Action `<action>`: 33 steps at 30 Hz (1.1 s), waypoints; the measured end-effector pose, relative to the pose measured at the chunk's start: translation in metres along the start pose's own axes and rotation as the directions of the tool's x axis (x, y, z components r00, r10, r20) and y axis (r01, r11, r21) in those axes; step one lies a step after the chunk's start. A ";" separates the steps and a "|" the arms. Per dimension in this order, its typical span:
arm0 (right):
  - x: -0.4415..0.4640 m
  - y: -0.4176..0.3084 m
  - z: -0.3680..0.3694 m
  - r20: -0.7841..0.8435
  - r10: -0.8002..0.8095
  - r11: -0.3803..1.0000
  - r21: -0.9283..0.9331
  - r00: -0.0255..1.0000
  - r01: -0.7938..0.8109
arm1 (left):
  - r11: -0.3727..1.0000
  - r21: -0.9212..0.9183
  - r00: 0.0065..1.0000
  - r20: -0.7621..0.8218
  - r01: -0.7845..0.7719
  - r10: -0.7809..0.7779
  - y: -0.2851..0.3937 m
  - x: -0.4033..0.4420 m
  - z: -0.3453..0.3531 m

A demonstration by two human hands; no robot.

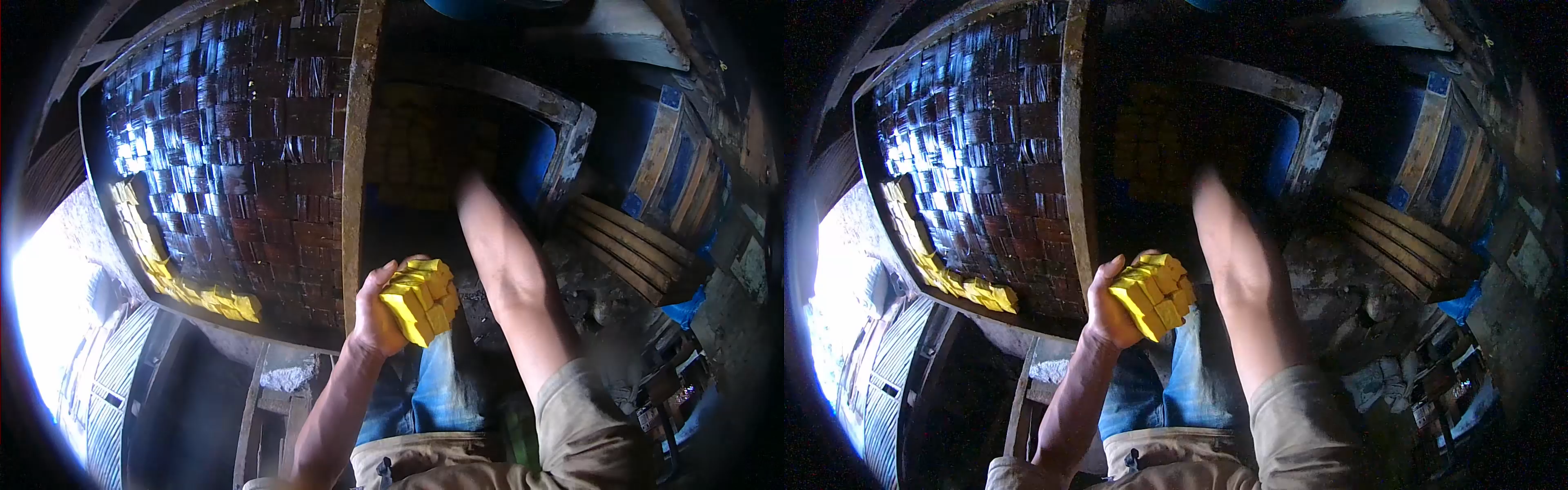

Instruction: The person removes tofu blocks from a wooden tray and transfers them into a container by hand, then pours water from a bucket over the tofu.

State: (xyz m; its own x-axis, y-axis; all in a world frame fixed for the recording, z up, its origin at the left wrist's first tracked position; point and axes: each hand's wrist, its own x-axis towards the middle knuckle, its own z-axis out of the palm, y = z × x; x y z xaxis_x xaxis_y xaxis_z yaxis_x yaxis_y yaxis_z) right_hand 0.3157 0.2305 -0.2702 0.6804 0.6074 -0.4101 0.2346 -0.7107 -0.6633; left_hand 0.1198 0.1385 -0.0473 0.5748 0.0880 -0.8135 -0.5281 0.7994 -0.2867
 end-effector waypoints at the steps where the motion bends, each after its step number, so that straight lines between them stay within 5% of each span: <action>1: 0.001 -0.003 -0.003 -0.006 -0.010 1.000 0.006 1.000 0.010 | 1.000 -0.005 1.000 -0.006 -0.008 0.008 0.000 -0.001 -0.001; 6: -0.028 -0.040 -0.064 0.012 -0.005 0.965 0.262 1.000 0.002 | 1.000 0.005 0.999 -0.023 -0.028 0.029 0.003 0.003 0.004; 9: -0.102 -0.076 -0.124 0.343 0.060 0.899 0.390 0.937 -0.201 | 1.000 0.017 0.999 0.034 0.003 -0.004 0.009 0.016 0.005; 10: -0.126 -0.073 -0.137 0.505 0.085 0.894 0.341 0.859 -0.289 | 0.999 0.031 1.000 0.005 -0.022 0.022 0.008 0.021 0.009; 11: -0.147 -0.079 -0.150 0.492 -0.114 0.968 0.251 0.863 -0.015 | 0.996 0.086 1.000 -0.001 -0.004 0.005 0.010 0.023 0.011; 12: -0.161 -0.077 -0.157 0.555 -0.199 0.972 0.217 0.808 0.091 | 0.992 0.127 1.000 0.007 -0.019 0.019 0.009 0.027 0.015; 13: -0.173 -0.082 -0.162 0.634 -0.175 0.972 0.231 0.753 0.032 | 0.986 0.166 0.999 0.014 -0.034 0.033 0.006 0.031 0.017; 15: -0.184 -0.073 -0.154 0.549 -0.344 0.937 0.255 0.762 0.239 | 0.960 0.252 0.993 0.030 -0.121 0.117 -0.002 0.041 0.017; 18: -0.165 -0.073 -0.166 0.682 -0.169 0.949 0.308 0.712 -0.071 | 0.975 0.213 0.998 0.026 -0.065 0.061 -0.002 0.041 0.026; 20: -0.143 -0.078 -0.172 0.745 -0.165 0.923 0.348 0.646 -0.166 | 0.921 0.375 0.994 0.032 -0.106 0.101 -0.002 0.034 0.037; 23: -0.097 -0.069 -0.169 0.819 -0.123 0.959 0.244 0.560 -0.145 | 0.931 0.361 0.998 0.043 -0.050 0.037 -0.006 0.042 0.009; 25: -0.056 -0.079 -0.157 0.830 -0.030 0.988 -0.058 0.557 0.140 | 0.923 0.371 0.993 0.087 -0.102 0.075 -0.008 0.037 0.007; 27: -0.024 -0.066 -0.132 0.755 -0.068 0.679 -0.444 0.653 0.585 | 0.912 0.381 0.986 0.123 -0.150 0.111 -0.008 0.030 0.006; 29: 0.017 -0.025 -0.103 0.757 -0.032 0.170 -0.640 0.653 0.750 | 0.919 0.368 0.980 0.183 -0.140 0.076 -0.005 0.023 0.004; 30: 0.034 0.006 -0.093 0.757 -0.031 0.167 -0.640 0.653 0.750 | 0.920 0.366 0.980 0.185 -0.140 0.076 -0.005 0.022 0.003; 32: 0.061 0.063 -0.074 0.645 -0.541 0.045 -0.619 0.540 0.784 | 0.936 0.312 0.964 0.251 -0.162 0.083 -0.005 0.018 0.000; 33: 0.071 0.077 -0.065 0.646 -0.542 0.042 -0.618 0.538 0.785 | 0.937 0.310 0.964 0.254 -0.164 0.085 -0.005 0.017 -0.001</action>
State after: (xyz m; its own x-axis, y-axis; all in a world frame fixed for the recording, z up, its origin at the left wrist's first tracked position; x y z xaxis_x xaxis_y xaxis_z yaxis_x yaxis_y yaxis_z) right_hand 0.4271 0.1958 -0.3092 -0.2098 0.9409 -0.2658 0.9731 0.2275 0.0369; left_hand 0.1318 0.1353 -0.0597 0.6675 0.3033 -0.6800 -0.3954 0.9183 0.0215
